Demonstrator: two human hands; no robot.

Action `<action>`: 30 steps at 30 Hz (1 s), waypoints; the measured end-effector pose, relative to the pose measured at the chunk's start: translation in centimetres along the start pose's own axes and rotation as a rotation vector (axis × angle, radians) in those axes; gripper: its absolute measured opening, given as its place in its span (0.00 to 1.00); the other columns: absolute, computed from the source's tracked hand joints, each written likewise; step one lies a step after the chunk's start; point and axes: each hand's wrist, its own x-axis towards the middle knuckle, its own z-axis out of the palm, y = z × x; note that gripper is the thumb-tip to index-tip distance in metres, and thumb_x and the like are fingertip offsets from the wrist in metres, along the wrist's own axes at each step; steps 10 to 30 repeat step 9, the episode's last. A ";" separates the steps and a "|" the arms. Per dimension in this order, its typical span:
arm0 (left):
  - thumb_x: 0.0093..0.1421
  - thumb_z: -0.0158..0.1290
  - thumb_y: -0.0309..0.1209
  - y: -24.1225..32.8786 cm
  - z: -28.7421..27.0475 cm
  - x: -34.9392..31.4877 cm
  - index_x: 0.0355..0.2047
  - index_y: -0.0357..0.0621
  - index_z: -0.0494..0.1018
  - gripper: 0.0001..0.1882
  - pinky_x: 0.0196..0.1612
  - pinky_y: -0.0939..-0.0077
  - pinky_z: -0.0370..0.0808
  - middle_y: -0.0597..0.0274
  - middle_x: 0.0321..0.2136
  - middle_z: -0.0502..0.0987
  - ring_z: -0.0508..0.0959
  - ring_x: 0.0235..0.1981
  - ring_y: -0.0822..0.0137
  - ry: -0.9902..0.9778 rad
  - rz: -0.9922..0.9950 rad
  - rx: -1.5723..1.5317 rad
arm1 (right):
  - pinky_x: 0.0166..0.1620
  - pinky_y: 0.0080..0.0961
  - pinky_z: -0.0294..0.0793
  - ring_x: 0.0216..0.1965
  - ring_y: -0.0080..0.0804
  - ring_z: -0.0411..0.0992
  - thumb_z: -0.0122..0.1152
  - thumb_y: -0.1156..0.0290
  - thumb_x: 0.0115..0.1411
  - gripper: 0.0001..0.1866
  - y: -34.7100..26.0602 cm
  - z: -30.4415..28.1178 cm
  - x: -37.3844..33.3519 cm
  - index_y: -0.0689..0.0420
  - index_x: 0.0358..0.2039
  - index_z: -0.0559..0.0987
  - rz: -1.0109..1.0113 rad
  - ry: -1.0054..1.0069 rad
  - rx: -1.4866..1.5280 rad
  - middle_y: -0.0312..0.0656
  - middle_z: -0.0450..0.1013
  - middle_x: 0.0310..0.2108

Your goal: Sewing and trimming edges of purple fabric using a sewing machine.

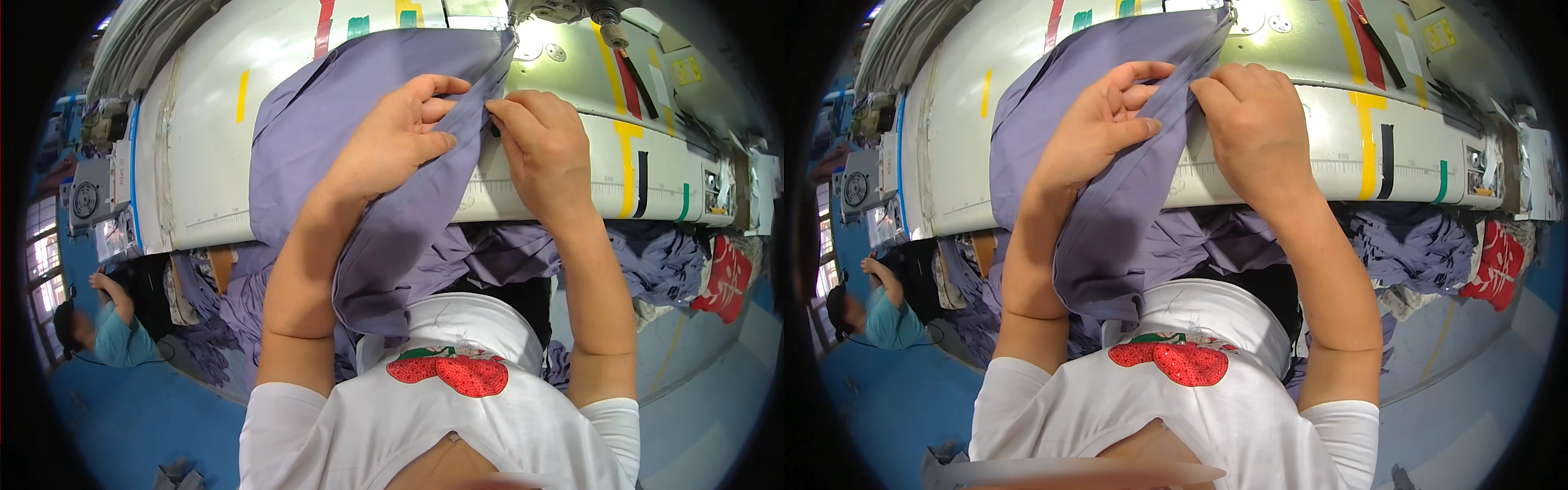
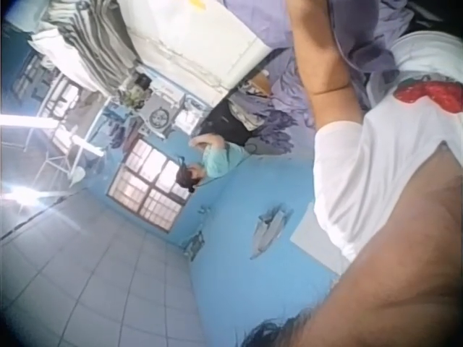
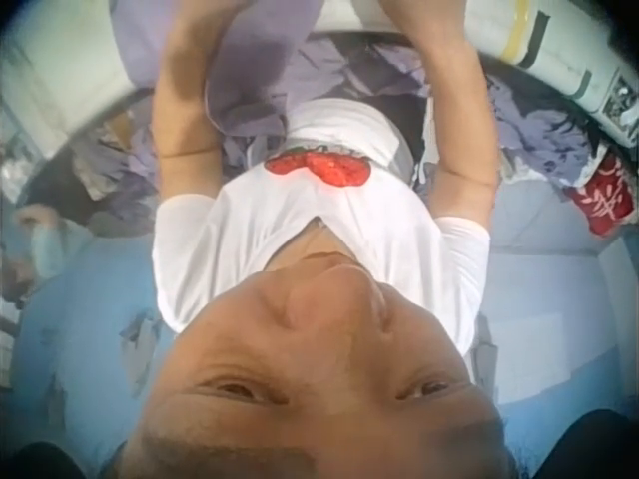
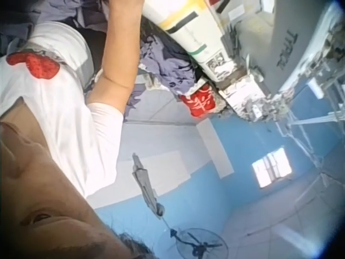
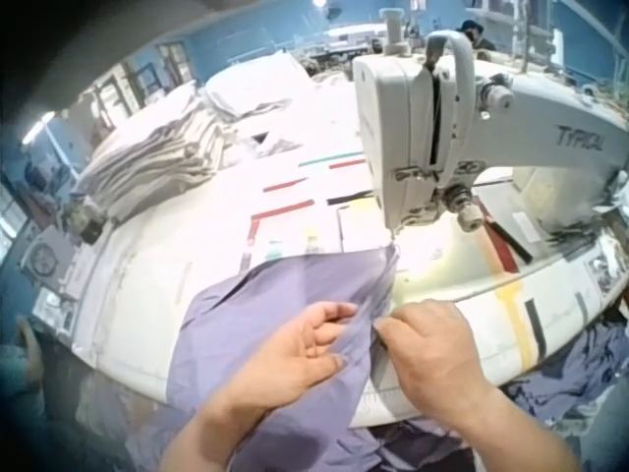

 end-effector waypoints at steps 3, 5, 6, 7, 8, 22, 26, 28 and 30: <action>0.55 0.49 0.13 0.0 -0.5 -0.1 0.59 0.33 0.60 0.30 0.38 0.90 0.72 0.64 0.41 0.78 0.75 0.34 0.82 -0.018 -0.002 0.070 | 0.36 0.31 0.67 0.30 0.35 0.68 0.57 0.75 0.44 0.04 0.3 -0.1 0.5 0.56 0.23 0.74 -0.136 -0.088 -0.091 0.38 0.68 0.24; 0.55 0.49 0.13 -0.1 -0.7 0.0 0.59 0.33 0.60 0.29 0.38 0.91 0.72 0.64 0.40 0.78 0.75 0.34 0.83 -0.031 -0.013 0.109 | 0.36 0.30 0.67 0.29 0.34 0.68 0.57 0.74 0.43 0.04 0.4 -0.1 0.9 0.55 0.21 0.72 -0.214 -0.091 -0.125 0.38 0.65 0.23; 0.55 0.49 0.13 -0.2 -0.8 0.0 0.59 0.33 0.60 0.29 0.38 0.91 0.72 0.64 0.40 0.78 0.75 0.34 0.83 -0.028 -0.014 0.106 | 0.36 0.29 0.67 0.28 0.33 0.67 0.57 0.73 0.43 0.04 0.3 -0.1 1.0 0.54 0.20 0.70 -0.292 -0.092 -0.160 0.37 0.63 0.22; 0.55 0.49 0.14 -0.3 -0.8 0.1 0.59 0.33 0.60 0.29 0.37 0.91 0.71 0.65 0.40 0.78 0.75 0.33 0.83 -0.029 -0.019 0.049 | 0.36 0.29 0.67 0.28 0.33 0.67 0.57 0.73 0.43 0.04 0.3 -0.2 1.2 0.54 0.20 0.70 -0.294 -0.095 -0.154 0.37 0.63 0.22; 0.55 0.49 0.14 -0.3 -0.9 0.1 0.59 0.33 0.60 0.29 0.37 0.92 0.71 0.65 0.40 0.78 0.74 0.33 0.84 -0.030 -0.024 -0.009 | 0.36 0.29 0.66 0.29 0.33 0.67 0.57 0.73 0.43 0.04 0.2 -0.2 1.4 0.55 0.20 0.70 -0.331 -0.149 -0.197 0.37 0.64 0.23; 0.55 0.49 0.14 -0.5 -0.9 -0.1 0.59 0.33 0.60 0.29 0.37 0.92 0.71 0.65 0.40 0.78 0.74 0.33 0.84 -0.023 -0.026 -0.012 | 0.37 0.29 0.66 0.30 0.33 0.67 0.57 0.72 0.44 0.04 0.1 -0.2 1.6 0.55 0.20 0.71 -0.368 -0.203 -0.240 0.37 0.65 0.24; 0.55 0.49 0.14 -0.5 -0.9 -0.1 0.59 0.33 0.60 0.29 0.37 0.92 0.71 0.65 0.40 0.78 0.74 0.33 0.84 -0.023 -0.026 -0.012 | 0.37 0.29 0.66 0.30 0.33 0.67 0.57 0.72 0.44 0.04 0.1 -0.2 1.6 0.55 0.20 0.71 -0.368 -0.203 -0.240 0.37 0.65 0.24; 0.55 0.49 0.14 -0.5 -0.9 -0.1 0.59 0.33 0.60 0.29 0.37 0.92 0.71 0.65 0.40 0.78 0.74 0.33 0.84 -0.023 -0.026 -0.012 | 0.37 0.29 0.66 0.30 0.33 0.67 0.57 0.72 0.44 0.04 0.1 -0.2 1.6 0.55 0.20 0.71 -0.368 -0.203 -0.240 0.37 0.65 0.24; 0.55 0.49 0.14 -0.5 -0.9 -0.1 0.59 0.33 0.60 0.29 0.37 0.92 0.71 0.65 0.40 0.78 0.74 0.33 0.84 -0.023 -0.026 -0.012 | 0.37 0.29 0.66 0.30 0.33 0.67 0.57 0.72 0.44 0.04 0.1 -0.2 1.6 0.55 0.20 0.71 -0.368 -0.203 -0.240 0.37 0.65 0.24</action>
